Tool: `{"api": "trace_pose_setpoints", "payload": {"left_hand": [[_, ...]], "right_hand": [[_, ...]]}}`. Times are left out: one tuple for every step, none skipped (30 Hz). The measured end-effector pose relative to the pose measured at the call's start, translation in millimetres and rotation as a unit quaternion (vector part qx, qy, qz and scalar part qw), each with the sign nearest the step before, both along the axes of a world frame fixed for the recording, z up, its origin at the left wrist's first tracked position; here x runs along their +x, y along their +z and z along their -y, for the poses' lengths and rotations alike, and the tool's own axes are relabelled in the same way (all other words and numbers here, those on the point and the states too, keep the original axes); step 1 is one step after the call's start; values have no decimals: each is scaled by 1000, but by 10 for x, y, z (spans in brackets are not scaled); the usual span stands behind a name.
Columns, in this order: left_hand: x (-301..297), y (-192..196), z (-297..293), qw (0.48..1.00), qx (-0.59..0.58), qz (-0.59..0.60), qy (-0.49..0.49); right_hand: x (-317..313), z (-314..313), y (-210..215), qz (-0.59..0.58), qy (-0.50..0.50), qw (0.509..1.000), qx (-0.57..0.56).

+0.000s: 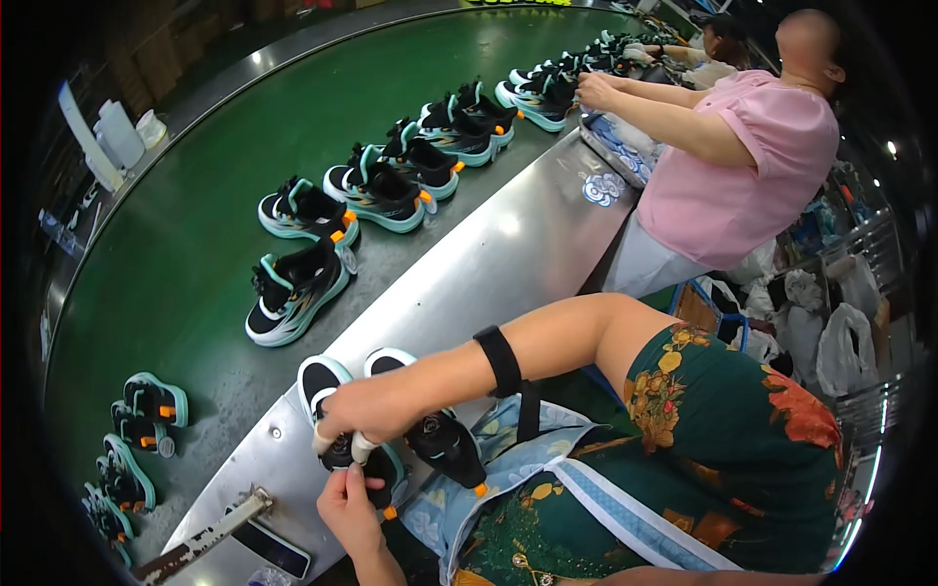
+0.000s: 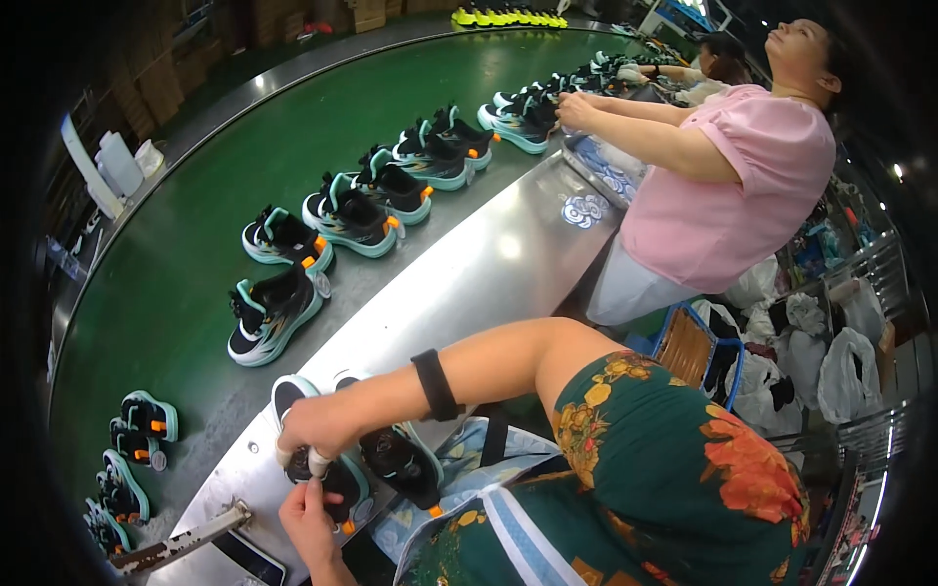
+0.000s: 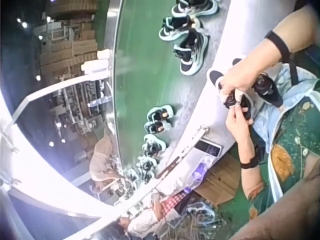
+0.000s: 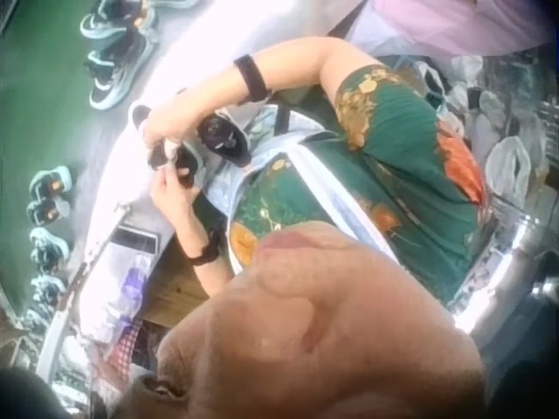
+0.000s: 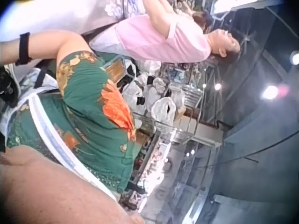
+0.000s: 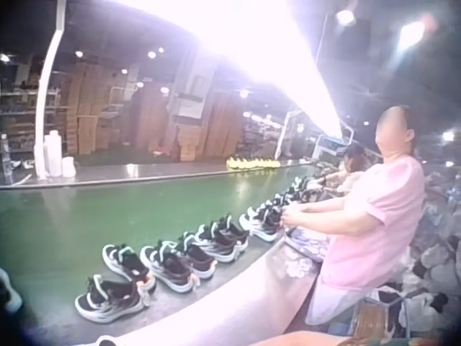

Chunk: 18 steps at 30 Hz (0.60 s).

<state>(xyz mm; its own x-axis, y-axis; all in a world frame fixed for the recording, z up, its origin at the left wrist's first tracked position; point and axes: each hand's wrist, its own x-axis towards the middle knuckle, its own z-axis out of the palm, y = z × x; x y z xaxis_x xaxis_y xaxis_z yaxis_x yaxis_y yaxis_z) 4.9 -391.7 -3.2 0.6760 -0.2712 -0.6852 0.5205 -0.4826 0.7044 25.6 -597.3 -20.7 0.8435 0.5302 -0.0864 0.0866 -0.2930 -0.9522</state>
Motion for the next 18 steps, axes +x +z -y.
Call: {"api": "trace_pose_setpoints", "payload": {"left_hand": [[-26,34,-59,997,-1,-78,25],[-108,-19,-74,999,-3,-37,34],[-155,-49,-66,994,-26,-46,91],[-171,-163,-85,997,-14,-23,75],[-233,-232,-66,993,-48,-18,110],[-209,-288,-146,996,-50,-39,66],[-147,-267,-64,996,-51,-38,69],[-102,-337,-37,996,-59,-32,67],[-211,-460,-80,994,-86,-5,68],[-257,-474,-41,992,-103,27,68],[-280,-467,-53,993,-79,66,57],[-288,-449,-64,992,-75,65,72],[-296,-444,-64,992,-74,64,84],[-320,-466,-53,991,-78,64,89],[-328,-517,-100,991,-75,75,82],[-332,-568,-135,991,-72,86,75],[-320,-603,-151,991,-75,88,71],[-326,-588,-143,989,-75,110,65]], "right_hand": [[-62,-63,-33,0,7,1000,4],[-131,-147,-80,11,-33,997,-71],[-190,-311,-168,23,-68,989,-133],[-204,-357,-339,102,-99,980,-141],[-170,-336,-317,125,-91,971,-182],[-119,-334,-371,113,-72,966,-220],[-19,-250,-194,44,-58,972,-225],[29,-172,-204,54,-52,981,-181],[-17,-160,-185,10,-17,994,-112],[-19,-170,-151,52,4,985,-162],[-7,-275,-170,52,22,987,-152],[-29,-352,-170,90,11,973,-213],[-37,-395,-176,128,-2,953,-274],[-12,-385,-200,154,-8,949,-275],[12,-385,-239,156,-12,947,-279],[39,-353,-269,133,-12,963,-235],[50,-327,-289,110,-12,975,-190],[40,-312,-236,90,10,987,-129]]}}
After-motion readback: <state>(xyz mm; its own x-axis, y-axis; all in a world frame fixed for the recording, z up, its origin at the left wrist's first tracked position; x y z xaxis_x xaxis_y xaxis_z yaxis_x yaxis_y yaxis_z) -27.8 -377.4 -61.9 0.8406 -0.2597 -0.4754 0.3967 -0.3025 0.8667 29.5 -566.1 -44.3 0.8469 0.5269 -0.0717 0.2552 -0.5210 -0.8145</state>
